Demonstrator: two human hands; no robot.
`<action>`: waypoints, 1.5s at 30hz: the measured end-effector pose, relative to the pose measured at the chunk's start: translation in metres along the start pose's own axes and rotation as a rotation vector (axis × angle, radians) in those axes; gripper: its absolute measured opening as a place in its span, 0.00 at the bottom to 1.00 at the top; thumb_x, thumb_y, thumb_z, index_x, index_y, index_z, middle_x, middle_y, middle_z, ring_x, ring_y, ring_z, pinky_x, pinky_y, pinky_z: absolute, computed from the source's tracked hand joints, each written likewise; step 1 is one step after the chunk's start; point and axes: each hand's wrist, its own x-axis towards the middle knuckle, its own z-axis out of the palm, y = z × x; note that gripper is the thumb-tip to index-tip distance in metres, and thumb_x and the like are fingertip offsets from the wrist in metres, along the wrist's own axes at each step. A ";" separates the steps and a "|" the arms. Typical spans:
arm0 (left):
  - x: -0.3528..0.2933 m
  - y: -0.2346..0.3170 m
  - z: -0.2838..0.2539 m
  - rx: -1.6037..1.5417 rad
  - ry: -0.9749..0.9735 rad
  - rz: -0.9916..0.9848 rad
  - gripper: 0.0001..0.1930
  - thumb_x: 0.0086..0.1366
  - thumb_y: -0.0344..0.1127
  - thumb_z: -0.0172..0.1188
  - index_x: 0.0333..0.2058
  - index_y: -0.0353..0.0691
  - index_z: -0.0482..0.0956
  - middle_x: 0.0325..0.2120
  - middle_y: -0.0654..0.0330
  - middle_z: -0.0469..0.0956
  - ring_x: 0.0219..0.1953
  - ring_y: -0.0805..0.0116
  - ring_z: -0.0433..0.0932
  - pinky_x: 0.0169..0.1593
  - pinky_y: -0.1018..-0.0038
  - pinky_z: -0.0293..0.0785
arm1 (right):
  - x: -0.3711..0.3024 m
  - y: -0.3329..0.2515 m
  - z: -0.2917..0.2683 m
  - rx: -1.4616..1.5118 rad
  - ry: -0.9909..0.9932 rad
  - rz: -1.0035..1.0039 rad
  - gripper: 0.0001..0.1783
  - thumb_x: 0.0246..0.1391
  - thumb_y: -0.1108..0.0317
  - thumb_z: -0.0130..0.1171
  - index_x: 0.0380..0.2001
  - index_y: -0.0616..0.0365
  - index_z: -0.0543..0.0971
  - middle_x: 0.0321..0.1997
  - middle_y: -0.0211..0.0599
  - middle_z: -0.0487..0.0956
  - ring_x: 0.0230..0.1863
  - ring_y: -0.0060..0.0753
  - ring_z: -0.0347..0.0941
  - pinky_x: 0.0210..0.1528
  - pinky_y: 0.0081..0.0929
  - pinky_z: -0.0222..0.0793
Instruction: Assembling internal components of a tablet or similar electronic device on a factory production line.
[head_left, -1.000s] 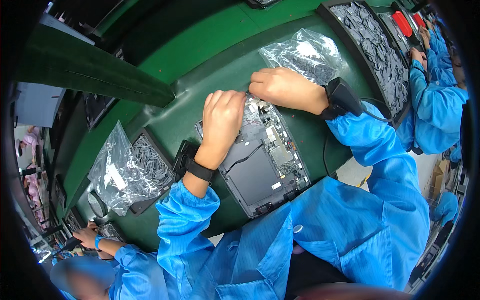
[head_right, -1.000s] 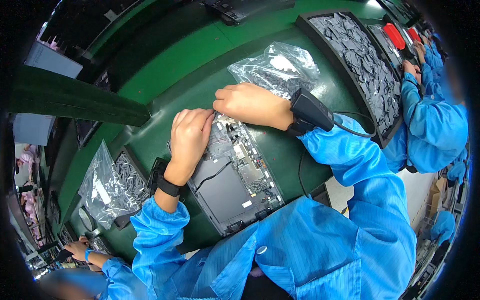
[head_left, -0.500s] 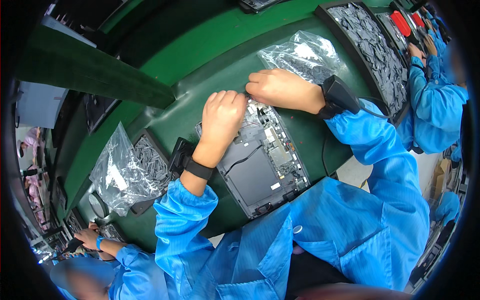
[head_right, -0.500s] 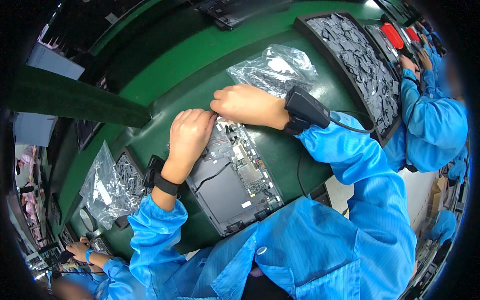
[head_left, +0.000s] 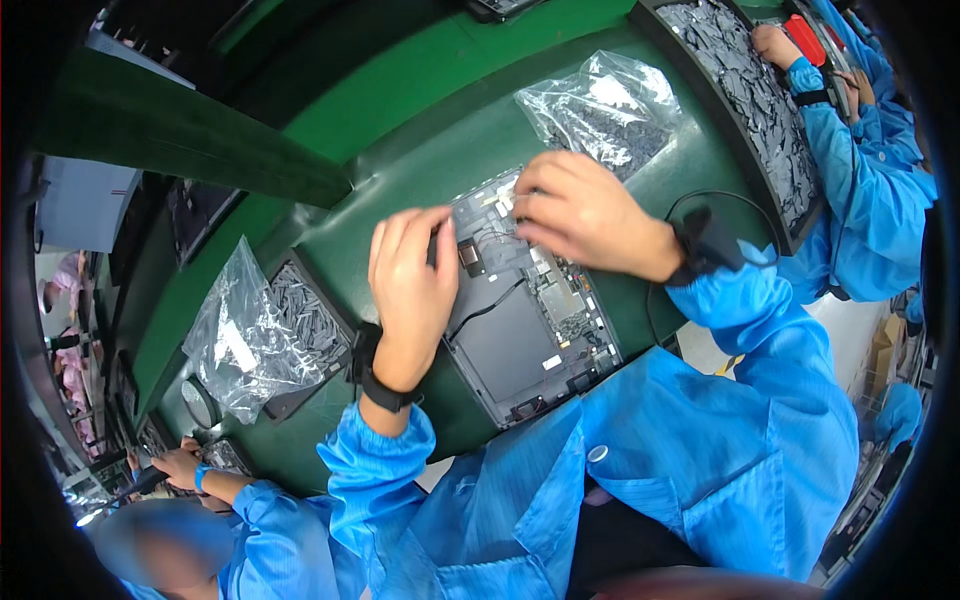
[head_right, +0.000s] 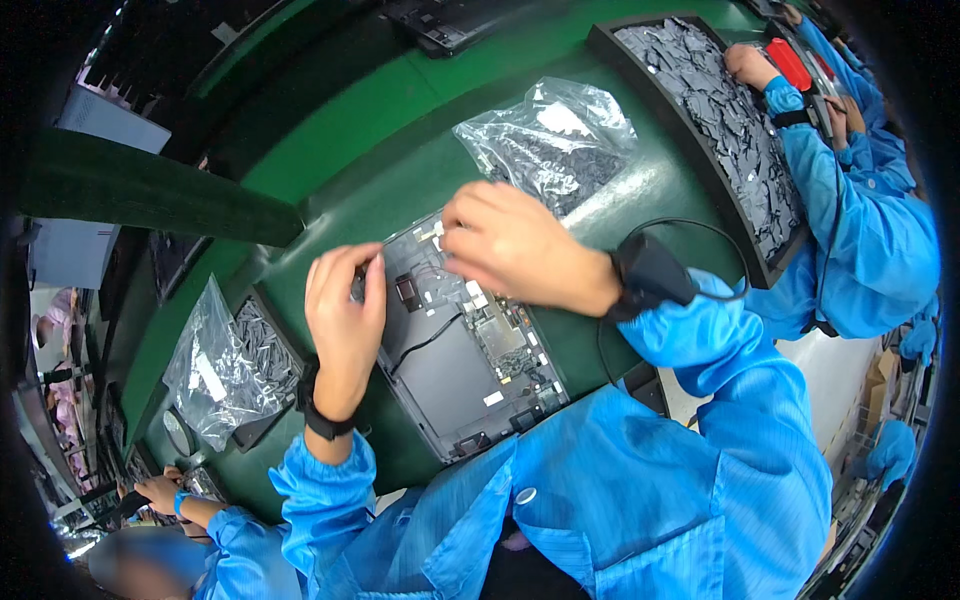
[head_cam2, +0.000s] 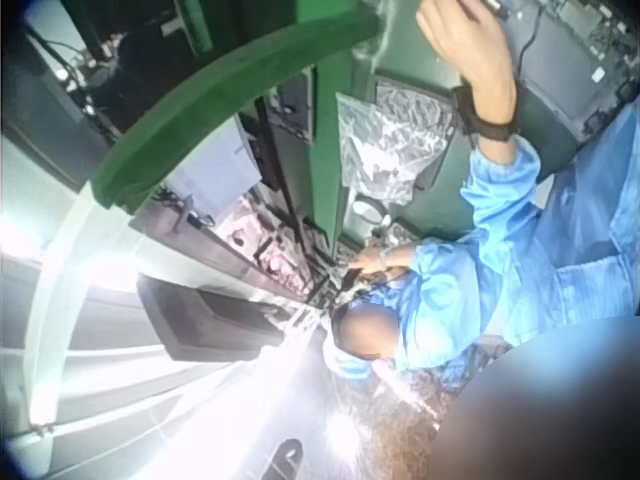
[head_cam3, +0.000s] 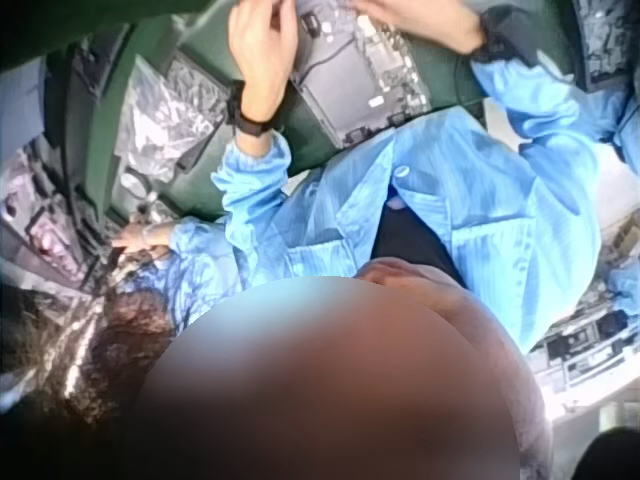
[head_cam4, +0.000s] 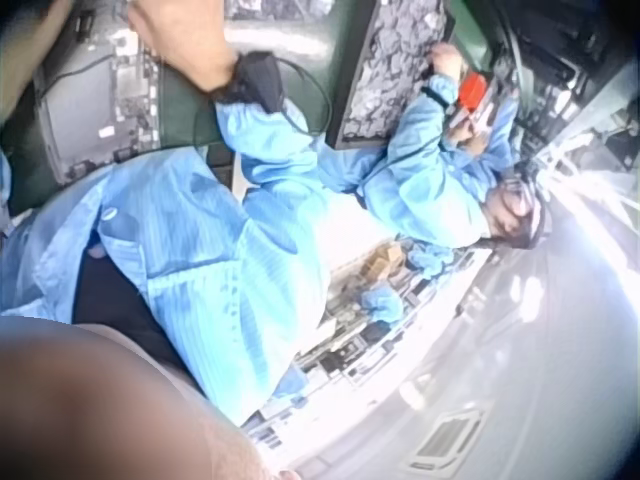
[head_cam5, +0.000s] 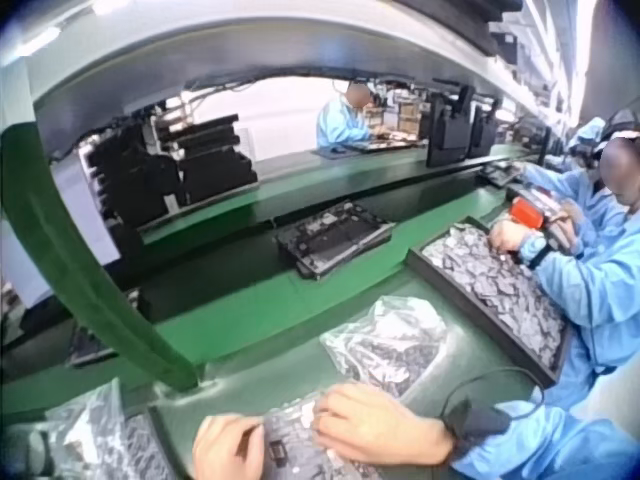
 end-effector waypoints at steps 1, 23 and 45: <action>-0.010 0.002 -0.004 -0.005 -0.031 -0.051 0.04 0.56 0.24 0.61 0.32 0.36 0.80 0.29 0.56 0.78 0.32 0.60 0.75 0.38 0.69 0.71 | -0.005 -0.015 0.000 -0.003 -0.053 0.060 0.17 0.36 0.65 0.70 0.29 0.58 0.75 0.41 0.35 0.72 0.47 0.42 0.68 0.46 0.35 0.65; -0.005 0.011 0.011 -0.735 -0.360 -0.600 0.10 0.65 0.31 0.58 0.42 0.31 0.79 0.27 0.61 0.80 0.27 0.78 0.78 0.30 0.81 0.73 | -0.033 -0.023 0.001 0.003 0.107 0.021 0.17 0.40 0.69 0.66 0.38 0.53 0.79 0.46 0.31 0.76 0.50 0.37 0.71 0.45 0.34 0.66; 0.027 -0.013 0.047 -0.165 -0.248 -0.098 0.09 0.59 0.28 0.60 0.38 0.37 0.83 0.33 0.54 0.80 0.38 0.58 0.76 0.44 0.69 0.72 | -0.025 0.015 0.024 -0.277 0.049 -0.061 0.10 0.43 0.66 0.59 0.31 0.51 0.82 0.42 0.20 0.81 0.29 0.21 0.68 0.32 0.22 0.61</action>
